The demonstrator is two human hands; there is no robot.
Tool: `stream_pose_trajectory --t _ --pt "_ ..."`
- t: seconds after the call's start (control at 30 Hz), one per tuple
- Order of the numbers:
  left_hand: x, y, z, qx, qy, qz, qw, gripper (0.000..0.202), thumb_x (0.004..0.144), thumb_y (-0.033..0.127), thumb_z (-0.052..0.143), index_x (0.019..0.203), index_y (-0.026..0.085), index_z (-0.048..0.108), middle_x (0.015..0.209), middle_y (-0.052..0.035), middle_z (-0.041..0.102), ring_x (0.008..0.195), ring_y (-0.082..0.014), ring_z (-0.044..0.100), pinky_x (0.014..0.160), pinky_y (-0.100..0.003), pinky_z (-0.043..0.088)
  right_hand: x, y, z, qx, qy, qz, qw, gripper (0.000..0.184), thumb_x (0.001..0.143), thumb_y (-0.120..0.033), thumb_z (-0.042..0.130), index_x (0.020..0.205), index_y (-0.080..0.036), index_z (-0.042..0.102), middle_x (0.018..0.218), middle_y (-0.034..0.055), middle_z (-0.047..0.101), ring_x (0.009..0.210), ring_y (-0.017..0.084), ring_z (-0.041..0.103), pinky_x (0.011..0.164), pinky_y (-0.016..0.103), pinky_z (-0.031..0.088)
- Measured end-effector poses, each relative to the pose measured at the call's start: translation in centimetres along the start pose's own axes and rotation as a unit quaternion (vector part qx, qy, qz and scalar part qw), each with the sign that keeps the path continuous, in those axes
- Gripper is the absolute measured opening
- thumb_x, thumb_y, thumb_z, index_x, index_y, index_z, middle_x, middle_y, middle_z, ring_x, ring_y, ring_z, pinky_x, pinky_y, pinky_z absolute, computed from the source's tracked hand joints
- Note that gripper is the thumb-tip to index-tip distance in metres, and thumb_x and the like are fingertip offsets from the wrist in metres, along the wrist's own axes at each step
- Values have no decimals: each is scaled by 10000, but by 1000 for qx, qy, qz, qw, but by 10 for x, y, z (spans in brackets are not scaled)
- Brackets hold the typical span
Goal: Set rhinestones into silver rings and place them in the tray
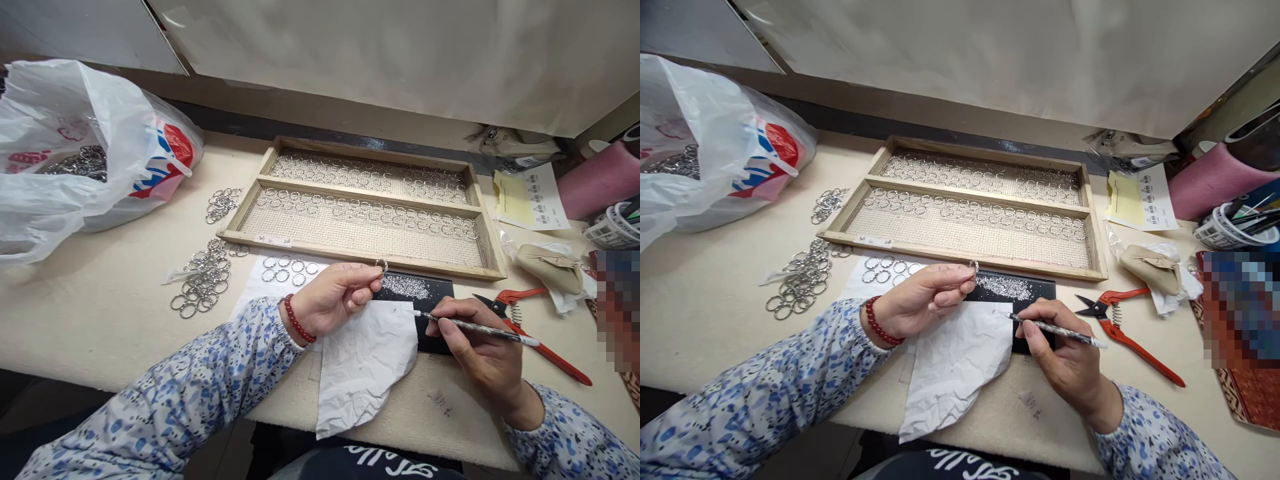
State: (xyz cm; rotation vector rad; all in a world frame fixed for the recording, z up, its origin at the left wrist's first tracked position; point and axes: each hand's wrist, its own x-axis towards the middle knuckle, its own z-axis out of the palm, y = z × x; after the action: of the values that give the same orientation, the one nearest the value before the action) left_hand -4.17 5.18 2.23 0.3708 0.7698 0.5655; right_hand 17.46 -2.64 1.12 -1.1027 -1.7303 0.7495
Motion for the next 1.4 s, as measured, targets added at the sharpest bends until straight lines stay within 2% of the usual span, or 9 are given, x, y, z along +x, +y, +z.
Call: stream_pose_trajectory --t 0.77,0.97,1.27,1.4 --pt "0 -3 -1 24 -4 24 999 281 921 117 546 644 93 579 487 54 489 352 2 351 340 -83 291 0 1 0 -1 -1 1 1000 148 899 -85 548 967 -192 627 744 -1 633 678 120 621 640 256 503" --pt "0 -4 -2 44 -10 31 999 241 877 169 643 657 87 588 558 46 508 381 16 359 359 -73 273 -1 1 0 -4 -2 5 1000 137 903 -96 548 964 -191 626 752 4 629 672 123 625 623 256 507" --pt "0 -6 -1 57 -11 46 997 218 905 118 586 690 87 592 537 46 524 362 11 343 360 -80 281 -1 2 1 -7 8 3 1000 127 899 -107 550 951 -190 630 730 9 633 665 133 623 621 272 514" --pt "0 -5 0 60 -5 40 997 203 886 122 623 688 90 594 512 55 519 353 11 342 357 -79 285 0 1 1 -10 6 6 1000 125 898 -108 547 942 -189 632 722 9 634 664 137 623 623 278 515"
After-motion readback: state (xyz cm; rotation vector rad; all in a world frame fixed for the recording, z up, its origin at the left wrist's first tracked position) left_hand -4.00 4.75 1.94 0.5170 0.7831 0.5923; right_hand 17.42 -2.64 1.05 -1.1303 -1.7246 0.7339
